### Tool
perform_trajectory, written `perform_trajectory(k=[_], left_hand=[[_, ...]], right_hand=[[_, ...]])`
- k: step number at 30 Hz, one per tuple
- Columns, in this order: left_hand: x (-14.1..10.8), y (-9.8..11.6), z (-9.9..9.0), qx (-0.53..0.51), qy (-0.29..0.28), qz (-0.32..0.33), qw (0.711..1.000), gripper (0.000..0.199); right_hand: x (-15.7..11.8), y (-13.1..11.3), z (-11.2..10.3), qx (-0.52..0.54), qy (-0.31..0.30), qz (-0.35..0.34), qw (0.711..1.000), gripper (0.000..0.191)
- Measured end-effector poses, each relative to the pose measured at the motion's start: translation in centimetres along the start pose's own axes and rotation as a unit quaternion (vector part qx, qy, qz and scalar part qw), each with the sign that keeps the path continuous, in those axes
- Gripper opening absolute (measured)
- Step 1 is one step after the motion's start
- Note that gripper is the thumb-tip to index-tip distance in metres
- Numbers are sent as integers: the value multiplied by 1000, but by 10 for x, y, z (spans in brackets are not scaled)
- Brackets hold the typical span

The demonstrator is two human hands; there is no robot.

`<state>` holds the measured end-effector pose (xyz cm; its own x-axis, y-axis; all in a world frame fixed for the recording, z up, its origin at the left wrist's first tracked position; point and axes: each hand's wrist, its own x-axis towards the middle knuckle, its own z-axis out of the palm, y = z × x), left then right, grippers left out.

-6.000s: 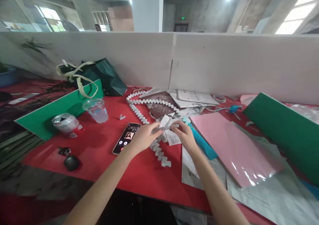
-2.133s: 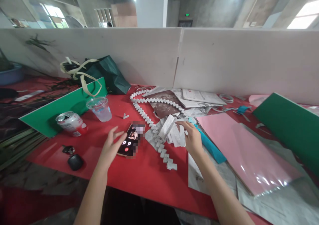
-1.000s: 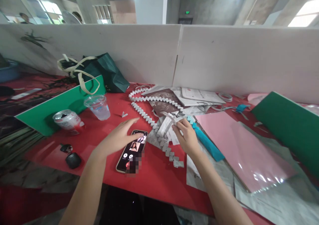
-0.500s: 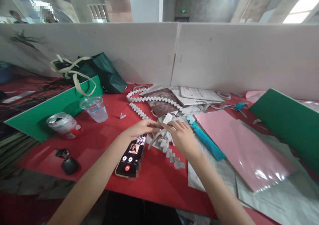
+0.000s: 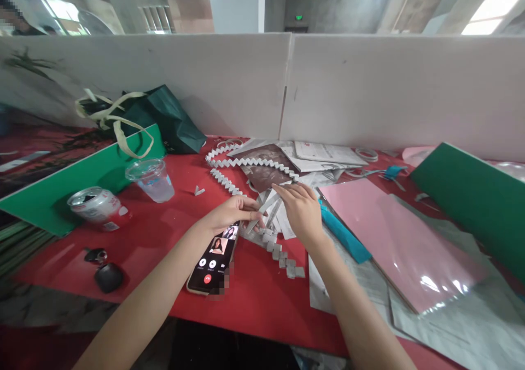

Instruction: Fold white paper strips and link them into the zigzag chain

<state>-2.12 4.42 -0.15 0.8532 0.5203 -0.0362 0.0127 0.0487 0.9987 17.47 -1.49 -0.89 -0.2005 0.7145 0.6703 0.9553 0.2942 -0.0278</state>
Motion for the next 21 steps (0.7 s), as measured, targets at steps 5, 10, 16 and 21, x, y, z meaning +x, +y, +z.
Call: perform_trajectory(k=[5,10,16,21], left_hand=[[-4,3,-2,-41,-30,25,998,27],[-2,-3,-7,-109,17,57,992,29],[3,-11,-6,-189,30,52,980,34],[-1,-5,-8,-164,-9,28,986,32]], right_hand=[[-9,-8,7,62,-32,45,997,26],[-12,-24,12,120,-77,44,989,21],[-15,-38,14,228,-94,81,966,21],[-14,-34,12,223,-93,103,965,22]])
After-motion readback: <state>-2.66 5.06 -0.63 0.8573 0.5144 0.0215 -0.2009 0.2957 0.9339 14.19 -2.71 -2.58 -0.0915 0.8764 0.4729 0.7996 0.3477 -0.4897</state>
